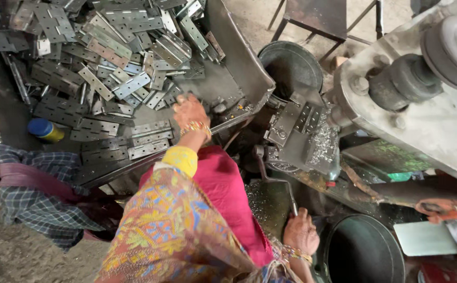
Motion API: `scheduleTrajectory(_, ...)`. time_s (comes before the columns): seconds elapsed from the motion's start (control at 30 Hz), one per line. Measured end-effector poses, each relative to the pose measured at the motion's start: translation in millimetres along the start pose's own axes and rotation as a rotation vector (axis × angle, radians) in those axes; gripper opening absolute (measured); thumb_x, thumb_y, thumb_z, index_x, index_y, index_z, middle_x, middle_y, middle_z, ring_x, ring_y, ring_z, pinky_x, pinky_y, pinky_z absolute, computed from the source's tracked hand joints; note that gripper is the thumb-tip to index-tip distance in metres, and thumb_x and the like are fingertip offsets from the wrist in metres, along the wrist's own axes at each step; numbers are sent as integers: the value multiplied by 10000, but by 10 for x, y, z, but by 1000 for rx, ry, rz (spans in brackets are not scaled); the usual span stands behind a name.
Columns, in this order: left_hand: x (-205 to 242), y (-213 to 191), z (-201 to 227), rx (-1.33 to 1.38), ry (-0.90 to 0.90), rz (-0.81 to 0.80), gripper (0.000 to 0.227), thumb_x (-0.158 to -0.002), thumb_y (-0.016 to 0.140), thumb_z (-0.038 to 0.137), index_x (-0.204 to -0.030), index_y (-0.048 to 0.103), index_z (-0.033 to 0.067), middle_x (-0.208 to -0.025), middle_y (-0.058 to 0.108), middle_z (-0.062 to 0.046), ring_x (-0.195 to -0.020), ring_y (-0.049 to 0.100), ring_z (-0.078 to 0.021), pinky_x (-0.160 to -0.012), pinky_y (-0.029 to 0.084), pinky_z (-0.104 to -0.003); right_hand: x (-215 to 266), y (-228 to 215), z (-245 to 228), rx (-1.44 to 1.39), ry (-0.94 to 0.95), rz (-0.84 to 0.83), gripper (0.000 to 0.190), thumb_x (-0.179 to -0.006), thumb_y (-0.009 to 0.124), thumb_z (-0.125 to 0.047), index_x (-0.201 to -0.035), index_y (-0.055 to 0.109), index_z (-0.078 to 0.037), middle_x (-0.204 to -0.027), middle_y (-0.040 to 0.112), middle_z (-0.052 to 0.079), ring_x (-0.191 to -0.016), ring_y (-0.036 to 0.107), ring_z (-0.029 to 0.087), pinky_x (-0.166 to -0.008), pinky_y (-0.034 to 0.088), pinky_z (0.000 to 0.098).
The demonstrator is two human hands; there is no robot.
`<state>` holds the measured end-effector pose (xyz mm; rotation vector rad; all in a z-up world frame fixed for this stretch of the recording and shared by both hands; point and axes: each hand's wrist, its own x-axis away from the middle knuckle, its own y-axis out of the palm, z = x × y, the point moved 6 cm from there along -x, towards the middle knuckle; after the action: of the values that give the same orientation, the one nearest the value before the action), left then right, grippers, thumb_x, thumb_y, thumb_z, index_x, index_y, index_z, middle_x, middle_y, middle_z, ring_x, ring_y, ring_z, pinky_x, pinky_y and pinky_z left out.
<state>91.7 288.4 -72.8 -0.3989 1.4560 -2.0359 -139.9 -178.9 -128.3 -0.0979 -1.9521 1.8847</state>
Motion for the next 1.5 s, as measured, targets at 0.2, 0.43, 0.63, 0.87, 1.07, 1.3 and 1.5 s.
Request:
scheduleTrajectory(0.2,-127,-261,-385,213,140,35,289,-787,766,218,-1057,709,131,-1159,706,-138,-1026,697,-326,-850,579,-452,-352,659,130,-191,-105,-51,595,-918,568,-279,-1439,359,-81,-1041,694,266,-925,694,469,-791,541,583)
scheduleTrajectory(0.43,266,-433,-592,-82,410,-76,146,-970,650,187,-1027,784,191,-1003,761,-136,-918,734,-338,-779,585,-470,-110,252,-111,-101,-55,-14,550,-938,621,-363,-1368,462,-58,-1177,672,254,-1093,656,448,-904,544,541)
scheduleTrajectory(0.63,641,-765,311,563,401,-252,332,-708,752,159,-1037,796,160,-964,774,-124,-888,742,-287,-790,574,-381,349,-1338,-957,-306,-468,656,503,-963,663,-379,-1305,611,-14,-1282,665,219,-1251,588,405,-1043,455,508)
scheduleTrajectory(0.87,1550,-274,1360,1104,364,-534,337,-765,727,112,-1097,763,69,-933,787,-183,-889,741,-338,-800,556,-345,132,-2110,-1312,-292,-233,230,428,-930,678,-444,-1131,735,-71,-1110,737,153,-1080,680,340,-942,522,474)
scheduleTrajectory(1.07,1972,-92,2148,595,643,-114,294,-863,625,148,-1104,763,51,-1301,593,-175,-1160,582,-330,-878,496,-391,-86,-2292,-464,158,-110,160,391,-893,709,-511,-934,759,-125,-970,763,153,-918,751,334,-786,589,464)
scheduleTrajectory(1.3,2612,-258,2133,-180,989,-204,344,-894,537,246,-1079,774,79,-1548,467,-134,-1419,383,-294,-913,377,-420,72,-1043,-119,86,-145,61,290,-902,651,-357,-1069,618,-123,-897,759,147,-836,750,342,-703,595,481)
scheduleTrajectory(1.5,2387,256,2511,-422,1036,-105,366,-971,521,235,-1176,771,65,-1412,624,-127,-1428,414,-309,-1062,319,-443,76,-692,-54,63,-155,118,385,-973,568,-459,-1147,582,-116,-870,738,160,-794,738,356,-675,581,504)
